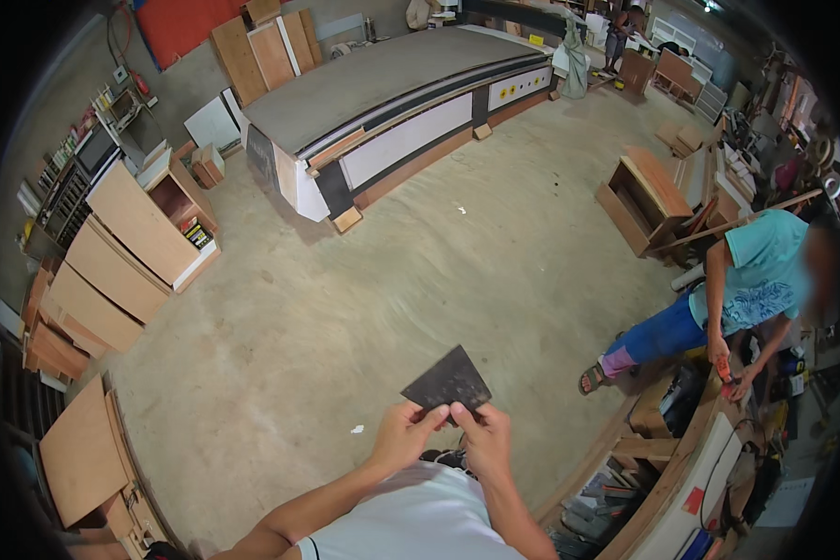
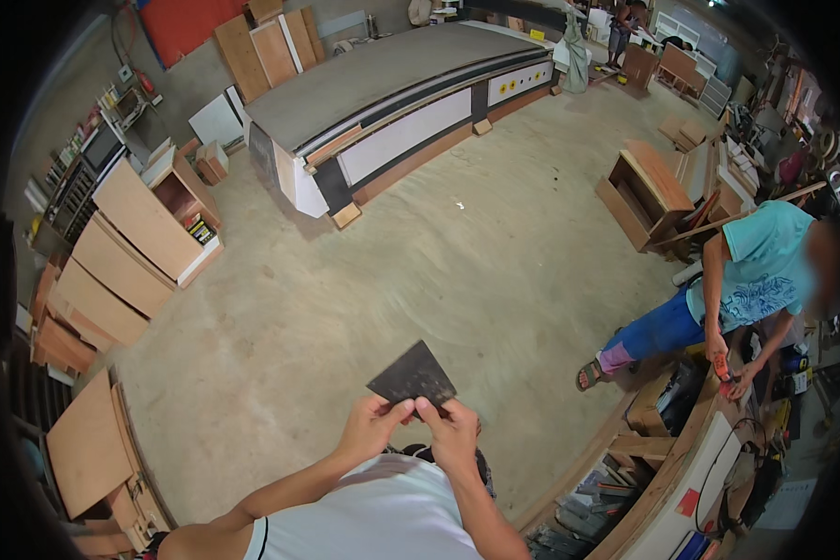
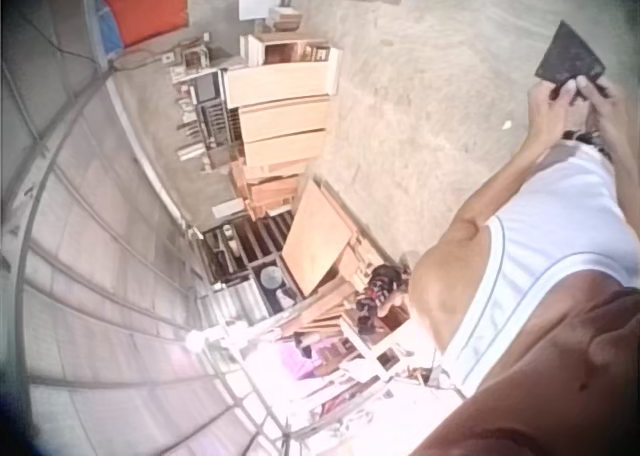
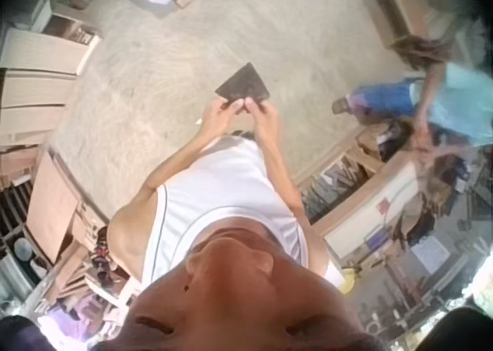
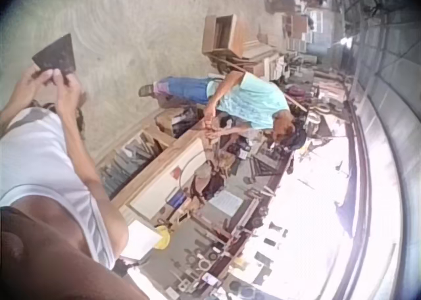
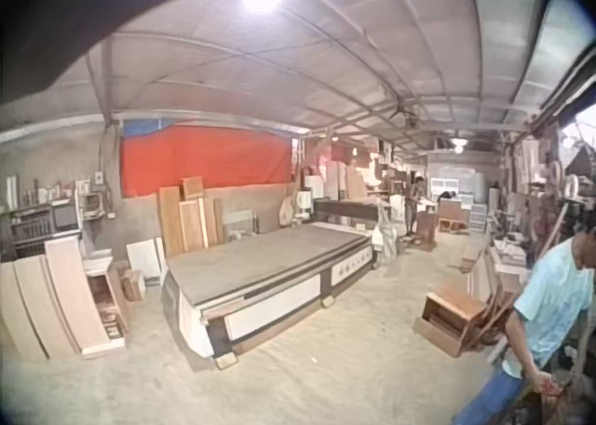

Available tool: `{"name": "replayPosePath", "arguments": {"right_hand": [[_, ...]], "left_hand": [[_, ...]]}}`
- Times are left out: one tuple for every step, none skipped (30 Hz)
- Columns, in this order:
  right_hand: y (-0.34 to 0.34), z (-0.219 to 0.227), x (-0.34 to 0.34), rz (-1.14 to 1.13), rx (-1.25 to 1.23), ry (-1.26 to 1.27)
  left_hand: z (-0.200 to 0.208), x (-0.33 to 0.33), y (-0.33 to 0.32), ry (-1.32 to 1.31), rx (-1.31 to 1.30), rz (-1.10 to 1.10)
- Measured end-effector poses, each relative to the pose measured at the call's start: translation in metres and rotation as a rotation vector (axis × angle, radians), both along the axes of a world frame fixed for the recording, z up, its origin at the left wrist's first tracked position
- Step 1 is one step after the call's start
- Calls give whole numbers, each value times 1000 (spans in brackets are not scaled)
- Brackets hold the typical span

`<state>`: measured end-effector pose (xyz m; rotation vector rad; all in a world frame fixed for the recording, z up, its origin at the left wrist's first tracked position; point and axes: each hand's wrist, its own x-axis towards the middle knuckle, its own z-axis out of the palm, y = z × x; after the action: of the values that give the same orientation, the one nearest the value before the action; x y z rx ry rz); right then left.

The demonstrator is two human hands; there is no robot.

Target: The person drills a hole into a small dark metal plate using a cordless drill, then uses a lighter to heat the drilled area. The person inspects the plate after heating.

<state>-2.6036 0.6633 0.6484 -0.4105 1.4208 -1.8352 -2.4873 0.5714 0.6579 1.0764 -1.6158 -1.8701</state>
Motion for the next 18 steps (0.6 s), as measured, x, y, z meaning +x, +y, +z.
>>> {"name": "replayPosePath", "arguments": {"right_hand": [[-13,5,-18,36,95,126],[-34,11,-39,73,191,250],[-58,25,-52,60,137,294],[-77,23,-65,94,169,253],[-98,26,-75,99,109,180],[-111,27,-89,159,84,80],[-127,31,-103,191,10,-58],[-146,36,-112,222,-73,-196],[-163,37,-119,272,-72,-219],[-182,36,-128,318,-71,-234],[-201,33,-134,363,-71,-249],[-218,28,-138,402,-41,-284],[-235,25,-140,414,-8,-262],[-252,24,-140,425,24,-238],[-278,30,-141,431,47,-207],[-304,37,-140,446,60,-196],[-332,38,-139,466,54,-199],[-356,41,-139,483,53,-201]], "left_hand": [[7,-14,-10,-47,-95,34],[15,-29,-28,-95,-190,65],[21,-44,-42,-121,-221,136],[20,-50,-60,-309,-334,134],[16,-58,-74,-140,-329,175],[28,-73,-83,17,-216,237],[39,-84,-98,46,-129,274],[49,-88,-118,78,-54,318],[53,-88,-137,111,-13,306],[52,-89,-159,152,28,291],[52,-89,-179,196,67,277],[51,-91,-193,209,83,307],[49,-91,-209,225,121,315],[46,-89,-226,243,158,322],[45,-87,-253,268,186,323],[41,-84,-280,308,226,325],[37,-80,-307,349,265,325],[34,-77,-331,391,310,322]]}}
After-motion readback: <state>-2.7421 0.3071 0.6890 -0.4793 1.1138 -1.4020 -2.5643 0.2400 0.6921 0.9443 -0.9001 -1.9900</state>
